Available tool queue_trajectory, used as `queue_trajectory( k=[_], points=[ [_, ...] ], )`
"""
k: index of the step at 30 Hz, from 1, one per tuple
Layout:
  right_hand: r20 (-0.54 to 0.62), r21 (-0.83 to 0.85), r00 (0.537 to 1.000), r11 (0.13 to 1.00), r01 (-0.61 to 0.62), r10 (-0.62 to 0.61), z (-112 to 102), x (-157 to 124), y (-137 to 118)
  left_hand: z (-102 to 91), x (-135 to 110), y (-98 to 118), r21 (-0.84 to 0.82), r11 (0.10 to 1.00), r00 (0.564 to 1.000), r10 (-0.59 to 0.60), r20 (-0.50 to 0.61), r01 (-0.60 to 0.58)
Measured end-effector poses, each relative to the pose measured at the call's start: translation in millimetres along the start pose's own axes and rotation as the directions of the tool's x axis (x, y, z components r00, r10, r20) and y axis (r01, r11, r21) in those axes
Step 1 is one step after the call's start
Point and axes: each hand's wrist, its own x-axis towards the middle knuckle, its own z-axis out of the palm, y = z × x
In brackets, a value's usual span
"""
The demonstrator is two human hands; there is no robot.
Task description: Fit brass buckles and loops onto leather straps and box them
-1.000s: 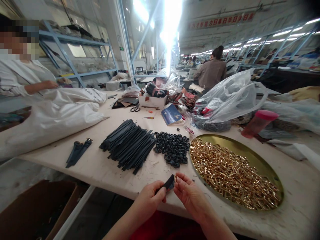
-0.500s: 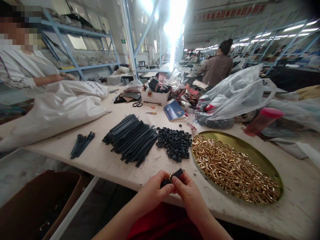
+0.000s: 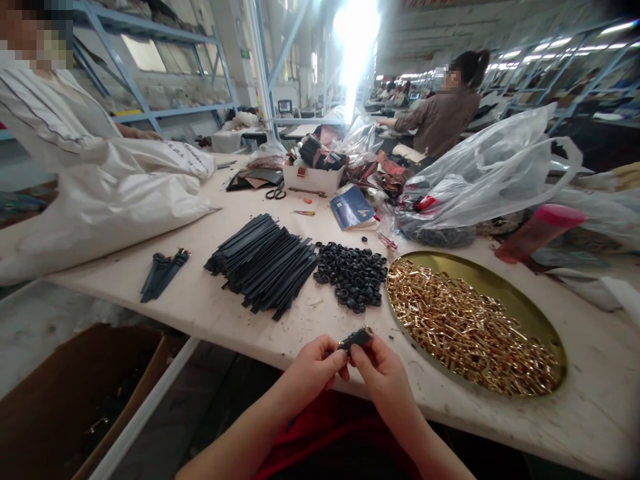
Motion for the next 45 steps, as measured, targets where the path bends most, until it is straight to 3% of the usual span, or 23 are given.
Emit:
queue_trajectory(
  k=[3,7,10,13,17,21,23,26,29,31,33,35,37,38,41,45],
  points=[
    [-0.028,-0.188,0.99,0.973,0.132,-0.14,-4,-4,2,2.4,-4,0,0.109,0.993,0.995,0.055,-0.078,-0.047],
    [0.11,0.001,0.994,1.0,-0.026,0.026,-9,-1,5,-1.8,-11,1,0.209,0.976,0.997,0.069,-0.03,-0.061],
    [0.199,0.066,0.979,0.996,-0.056,0.042,-9,3,6,-8.5,-7,-2,0.186,0.982,0.999,0.032,-0.006,-0.03],
    [0.201,-0.032,0.979,0.999,-0.007,0.014,-6,6,6,-13.4,3,-8,0.115,0.993,1.0,0.015,-0.021,-0.012],
    [0.327,-0.162,0.945,0.984,0.078,-0.022,-6,16,6,-16.8,15,-14,0.085,0.996,0.998,-0.01,-0.055,0.015],
    [0.427,-0.324,0.904,0.932,0.162,-0.009,-25,44,6,-23.3,18,-11,0.061,0.998,0.998,0.012,-0.063,-0.009],
    [0.313,-0.464,0.949,0.865,0.191,-0.042,-39,63,9,-27.4,20,-9,0.114,0.993,0.999,0.021,-0.032,-0.017],
    [0.115,-0.743,0.982,0.643,0.186,-0.151,-49,87,16,-30.9,25,-9,0.195,0.981,0.997,0.006,-0.077,0.009],
    [0.105,-0.891,0.984,0.426,0.157,-0.141,-44,101,24,-30.0,31,-11,0.24,0.971,0.988,0.024,-0.155,0.014],
    [0.093,-0.906,0.986,0.398,0.143,-0.142,-41,104,27,-28.6,32,-12,0.273,0.962,0.985,0.048,-0.165,-0.001],
    [0.068,-0.852,0.982,0.503,0.148,-0.175,-41,102,27,-26.5,32,-9,0.297,0.955,0.981,0.067,-0.181,-0.01],
    [0.039,-0.669,0.988,0.73,0.137,-0.149,-45,96,24,-21.9,33,-5,0.314,0.949,0.973,0.1,-0.208,-0.03],
    [0.071,-0.308,0.997,0.95,0.048,-0.028,-48,84,18,-13.8,37,1,0.318,0.945,0.962,0.155,-0.226,-0.078],
    [0.106,-0.106,0.994,0.994,-0.025,0.037,-49,77,15,-8.8,39,4,0.315,0.943,0.957,0.184,-0.224,-0.108],
    [0.134,0.291,0.981,0.941,-0.171,0.137,-49,56,6,6.0,42,10,0.31,0.936,0.964,0.219,-0.15,-0.165],
    [0.086,0.335,0.987,0.929,-0.156,0.135,-47,38,2,14.8,39,13,0.339,0.928,0.98,0.188,-0.061,-0.157]
  ],
)
